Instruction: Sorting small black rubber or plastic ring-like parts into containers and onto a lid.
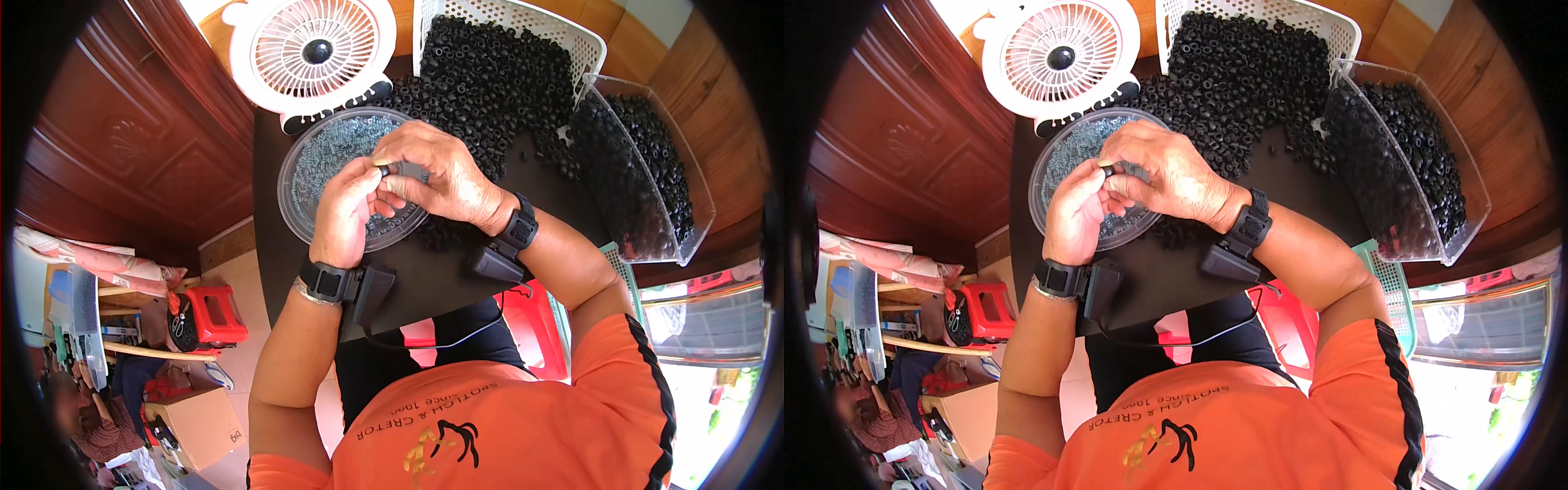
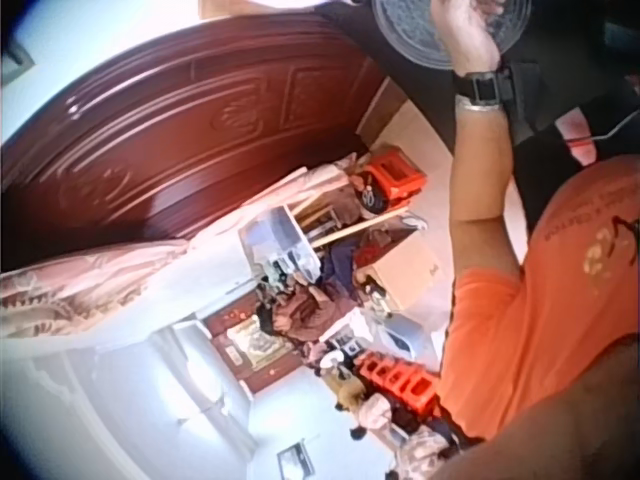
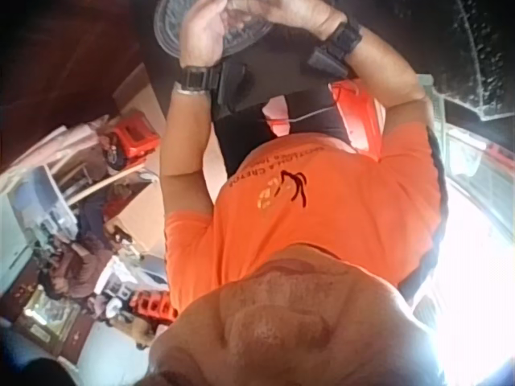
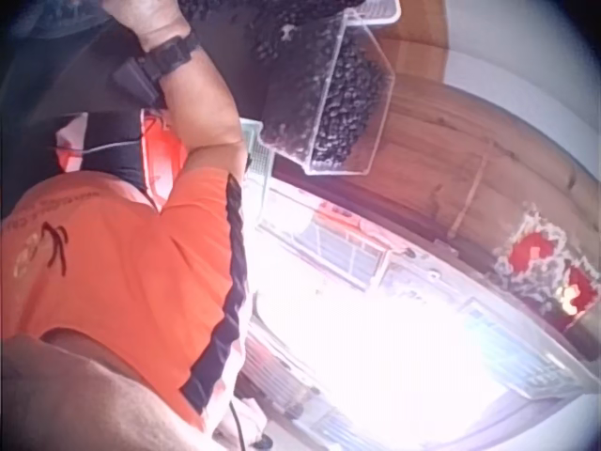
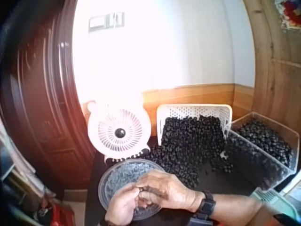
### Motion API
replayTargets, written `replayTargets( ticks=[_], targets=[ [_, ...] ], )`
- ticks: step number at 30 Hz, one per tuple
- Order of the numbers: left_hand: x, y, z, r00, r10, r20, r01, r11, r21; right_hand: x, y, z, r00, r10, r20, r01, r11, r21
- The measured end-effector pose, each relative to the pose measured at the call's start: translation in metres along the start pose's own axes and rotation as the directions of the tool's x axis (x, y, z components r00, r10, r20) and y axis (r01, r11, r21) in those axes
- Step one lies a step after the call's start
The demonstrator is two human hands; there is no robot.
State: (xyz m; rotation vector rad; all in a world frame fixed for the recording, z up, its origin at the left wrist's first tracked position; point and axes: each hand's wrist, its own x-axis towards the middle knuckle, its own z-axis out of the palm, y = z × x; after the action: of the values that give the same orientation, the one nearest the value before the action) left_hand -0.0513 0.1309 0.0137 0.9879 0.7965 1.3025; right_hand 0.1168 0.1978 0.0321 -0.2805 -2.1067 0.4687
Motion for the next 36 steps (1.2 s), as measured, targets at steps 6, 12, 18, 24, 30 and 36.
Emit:
replayTargets(
  ticks=[6,12,18,24,30,36],
  targets=[
    [0.002,-0.003,-0.003,0.999,0.018,0.028,-0.017,1.0,-0.009,-0.002,0.0,0.006,0.998,0.065,-0.026,-0.065,0.998,-0.002],
    [0.003,0.0,0.0,0.999,0.048,-0.007,-0.048,0.999,0.012,0.0,0.002,0.004,1.0,0.016,0.002,-0.016,1.0,-0.011],
    [0.002,0.001,0.0,1.0,0.018,0.007,-0.019,0.999,0.049,-0.001,0.003,0.008,0.998,-0.01,-0.058,0.008,0.999,-0.036],
    [0.002,0.005,-0.009,0.991,0.107,-0.075,-0.107,0.994,0.009,0.0,0.006,0.003,0.999,0.022,-0.05,-0.025,0.997,-0.069],
    [0.003,0.013,-0.02,0.968,0.173,-0.18,-0.184,0.982,-0.045,-0.01,0.012,0.003,0.955,0.089,0.284,-0.043,0.985,-0.165],
    [0.003,0.012,-0.019,0.972,0.156,-0.174,-0.17,0.983,-0.068,-0.015,0.011,0.013,0.912,0.163,0.376,-0.035,0.946,-0.323]
  ],
)
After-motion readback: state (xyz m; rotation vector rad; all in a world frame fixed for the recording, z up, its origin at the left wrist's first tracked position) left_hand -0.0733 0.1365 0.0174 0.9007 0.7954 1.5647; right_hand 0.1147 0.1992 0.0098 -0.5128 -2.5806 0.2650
